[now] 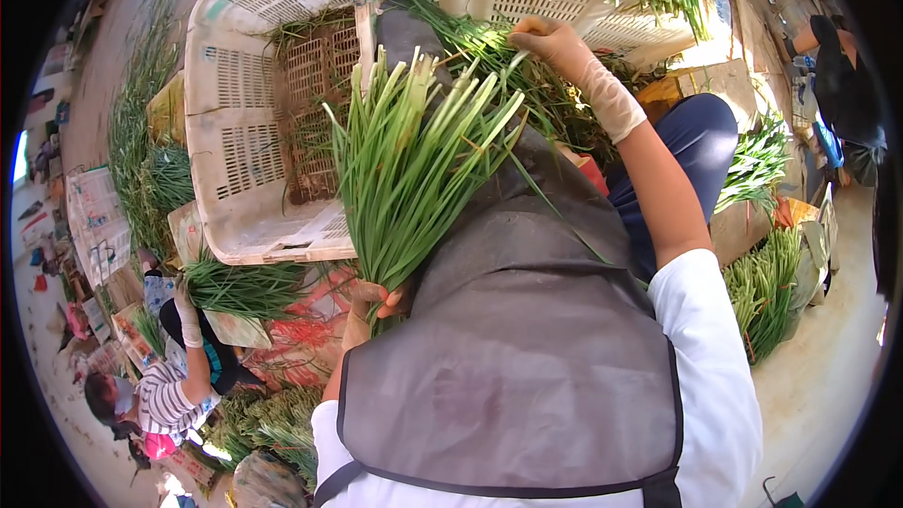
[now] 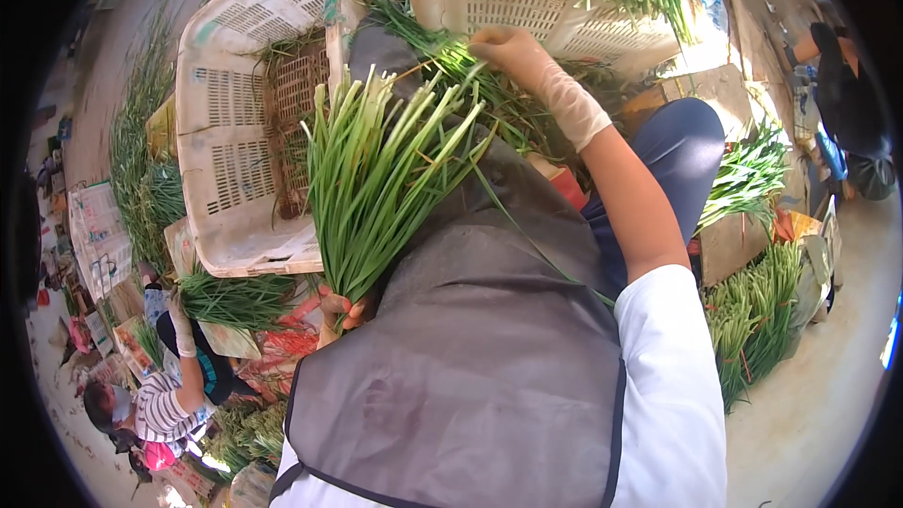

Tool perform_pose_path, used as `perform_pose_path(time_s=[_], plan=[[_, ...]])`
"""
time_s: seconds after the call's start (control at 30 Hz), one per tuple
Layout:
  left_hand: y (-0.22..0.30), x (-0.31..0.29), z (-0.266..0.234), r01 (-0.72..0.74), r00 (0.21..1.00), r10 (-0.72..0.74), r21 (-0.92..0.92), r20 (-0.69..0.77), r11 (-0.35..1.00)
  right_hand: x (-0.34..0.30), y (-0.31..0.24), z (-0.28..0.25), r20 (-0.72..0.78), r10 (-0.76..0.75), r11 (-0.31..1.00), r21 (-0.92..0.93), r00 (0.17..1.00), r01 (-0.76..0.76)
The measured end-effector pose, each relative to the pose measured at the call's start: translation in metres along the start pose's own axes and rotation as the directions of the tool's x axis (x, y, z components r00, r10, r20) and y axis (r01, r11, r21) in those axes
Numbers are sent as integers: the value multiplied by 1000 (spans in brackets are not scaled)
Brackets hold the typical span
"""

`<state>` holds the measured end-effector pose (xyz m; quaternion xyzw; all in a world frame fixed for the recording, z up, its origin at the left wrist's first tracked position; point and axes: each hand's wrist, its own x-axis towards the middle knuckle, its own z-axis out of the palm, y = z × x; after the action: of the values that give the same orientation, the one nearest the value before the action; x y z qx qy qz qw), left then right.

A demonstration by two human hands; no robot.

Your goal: The person sorts through green stalks in plastic crates, removes damaged leaves by hand, and gathers them into bundles, securing each bundle with a red tie.

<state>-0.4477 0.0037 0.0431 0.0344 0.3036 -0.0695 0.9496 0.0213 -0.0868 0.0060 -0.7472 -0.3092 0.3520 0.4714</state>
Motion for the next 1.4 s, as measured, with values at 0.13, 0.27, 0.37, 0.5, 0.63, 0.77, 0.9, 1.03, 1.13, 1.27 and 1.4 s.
perform_pose_path(time_s=[0.13, 0.27, 0.37, 0.5, 0.63, 0.77, 0.9, 1.03, 1.13, 1.27, 1.4], plan=[[-6, -10, 3, -24, 999, 23, -21, -40, 999, 17, 48, -40, -436, 53, 915, -340, 898, -219], [-6, -14, 14, -30, 997, 29, -18, -72, 999, 16, 106, -84, -431, -24, 451, -810, 902, -375], [-10, -17, 16, -50, 994, 48, -22, -94, 998, 15, 52, -32, -130, 210, 572, -787, 969, -230], [-11, -17, 21, -56, 992, 53, -22, -117, 998, -22, -55, 59, 459, 228, 894, -447, 858, 1], [-9, -18, 22, -55, 991, 53, -12, -126, 998, -21, -40, 75, 449, 63, 970, -238, 891, 52], [-11, -24, 21, -86, 984, 84, -12, -156, 996, -11, -42, 37, 163, 124, 958, -278, 979, -75], [-11, -26, 24, -108, 981, 104, -21, -163, 994, 33, 19, -9, -283, 237, 950, -132, 929, -283], [-10, -25, 36, -119, 975, 115, -15, -189, 993, 14, 95, -39, -361, 155, 279, -877, 920, -391], [-16, -34, 40, -174, 959, 160, -40, -235, 984, 0, 7, 4, -45, -10, 707, -707, 999, -25], [-16, -30, 55, -214, 941, 194, -41, -278, 976, -66, -79, 85, 327, -202, 488, -784, 923, 385], [-9, -28, 41, -135, 915, 141, 42, -379, 990, -66, -94, 84, 546, -259, 965, 101, 797, 244]])
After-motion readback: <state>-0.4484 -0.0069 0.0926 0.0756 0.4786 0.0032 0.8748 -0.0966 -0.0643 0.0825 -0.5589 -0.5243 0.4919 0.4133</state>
